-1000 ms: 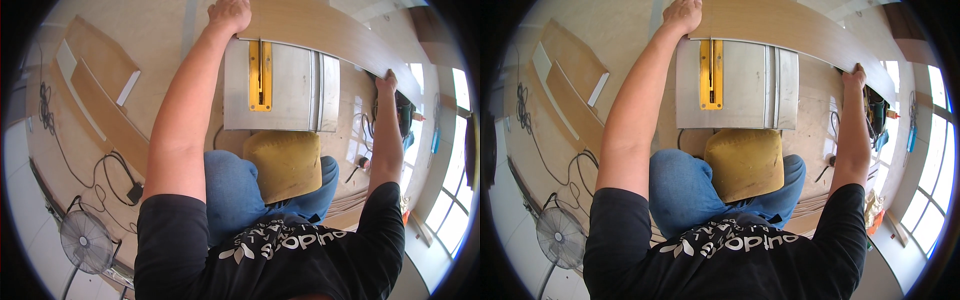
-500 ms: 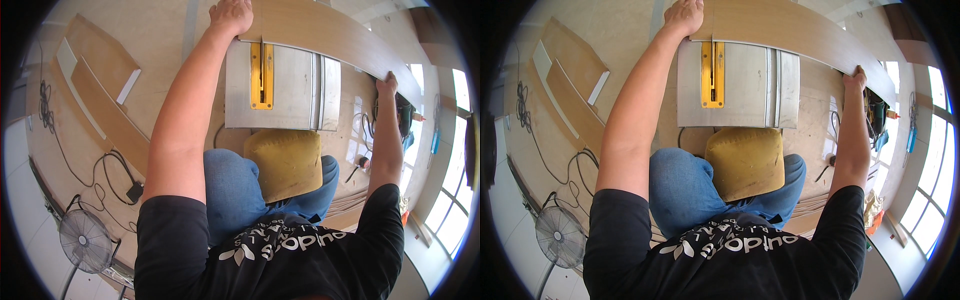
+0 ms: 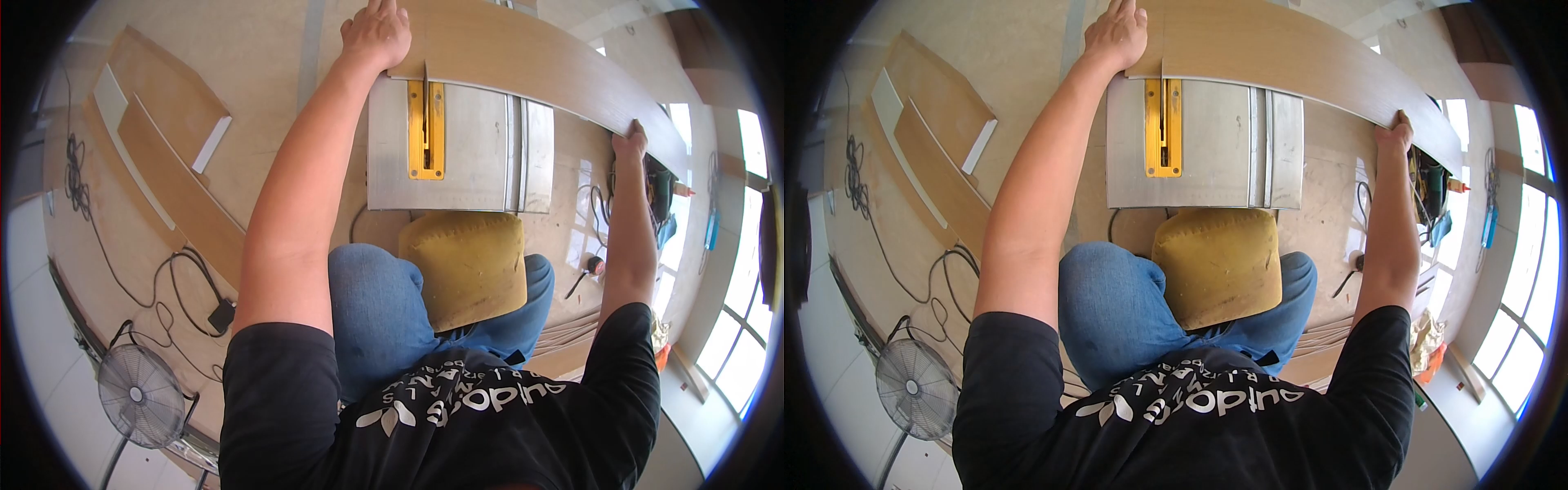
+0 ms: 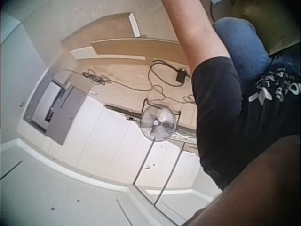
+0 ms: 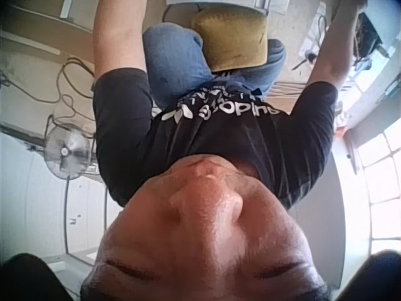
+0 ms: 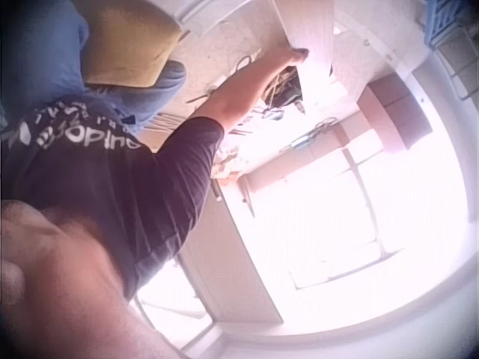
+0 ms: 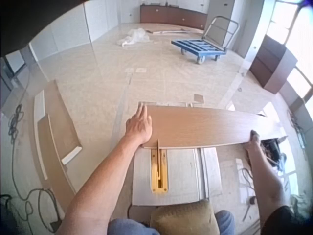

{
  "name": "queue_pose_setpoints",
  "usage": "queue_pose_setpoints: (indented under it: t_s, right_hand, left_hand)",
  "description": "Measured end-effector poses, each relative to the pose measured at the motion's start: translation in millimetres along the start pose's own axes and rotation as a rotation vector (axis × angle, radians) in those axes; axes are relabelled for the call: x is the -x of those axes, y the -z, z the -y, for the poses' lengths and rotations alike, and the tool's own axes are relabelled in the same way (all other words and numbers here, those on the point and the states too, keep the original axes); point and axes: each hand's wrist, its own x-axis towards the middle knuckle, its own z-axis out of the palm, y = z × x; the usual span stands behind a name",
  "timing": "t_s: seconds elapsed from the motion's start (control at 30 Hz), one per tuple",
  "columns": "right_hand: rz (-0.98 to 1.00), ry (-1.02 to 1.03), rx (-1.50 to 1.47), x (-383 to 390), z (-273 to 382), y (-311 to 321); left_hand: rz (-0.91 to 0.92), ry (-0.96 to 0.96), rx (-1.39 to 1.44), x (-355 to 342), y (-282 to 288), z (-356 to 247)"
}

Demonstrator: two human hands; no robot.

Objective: The person measures a laminate plank with a square and pencil, carries it to a table saw, and cuts a notch into the side. They then carry the plank back to the installation area and hammer it into place against the edge of the flooring already laid down.

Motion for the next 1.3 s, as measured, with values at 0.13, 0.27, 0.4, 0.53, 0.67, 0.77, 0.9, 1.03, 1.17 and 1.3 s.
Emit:
queue_pose_setpoints:
  t_s: [0.13, 0.27, 0.4, 0.53, 0.67, 0.77, 0.9, 1.03, 1.17, 1.3]
  right_hand:
    - [0.012, -0.006, -0.009, 3.1, -3.9, 2.7]
    - [0.025, -0.009, -0.024, 3.3, 0.1, 8.6]
    - [-0.003, 0.000, 0.016, 10.3, -1.0, 9.9]
    - [0.002, 0.012, 0.028, 16.9, 0.7, 12.1]
    - [0.009, -0.034, 0.007, 29.5, -7.7, 12.1]
    - [0.019, -0.011, 0.025, 11.2, 13.4, 28.0]
    - [-0.007, 0.003, 0.018, 16.4, 1.4, 29.0]
    - [0.035, -0.009, -0.017, 17.8, -2.0, 32.4]
    - [0.036, -0.023, -0.043, 15.1, -1.5, 34.9]
    - [0.015, 0.011, -0.056, 10.2, 5.7, 47.4]
  left_hand:
    - [0.005, 0.019, 0.007, 3.8, 0.4, 0.6]
    - [0.014, 0.026, 0.009, 6.7, -0.4, -1.9]
    - [-0.011, 0.005, 0.012, 11.7, -1.6, 0.2]
    - [-0.023, -0.010, 0.008, 15.0, -3.2, 2.0]
    - [-0.034, -0.003, -0.004, 22.6, -1.6, 5.1]
    - [-0.039, -0.025, 0.037, 25.0, -1.2, -7.1]
    - [-0.054, -0.047, -0.007, 31.3, -2.5, 0.7]
    - [-0.049, -0.053, 0.006, 34.1, -5.1, 3.5]
    - [-0.035, -0.028, 0.010, 37.8, -8.3, 7.6]
    - [-0.008, -0.043, -0.014, 40.9, -12.1, 0.6]
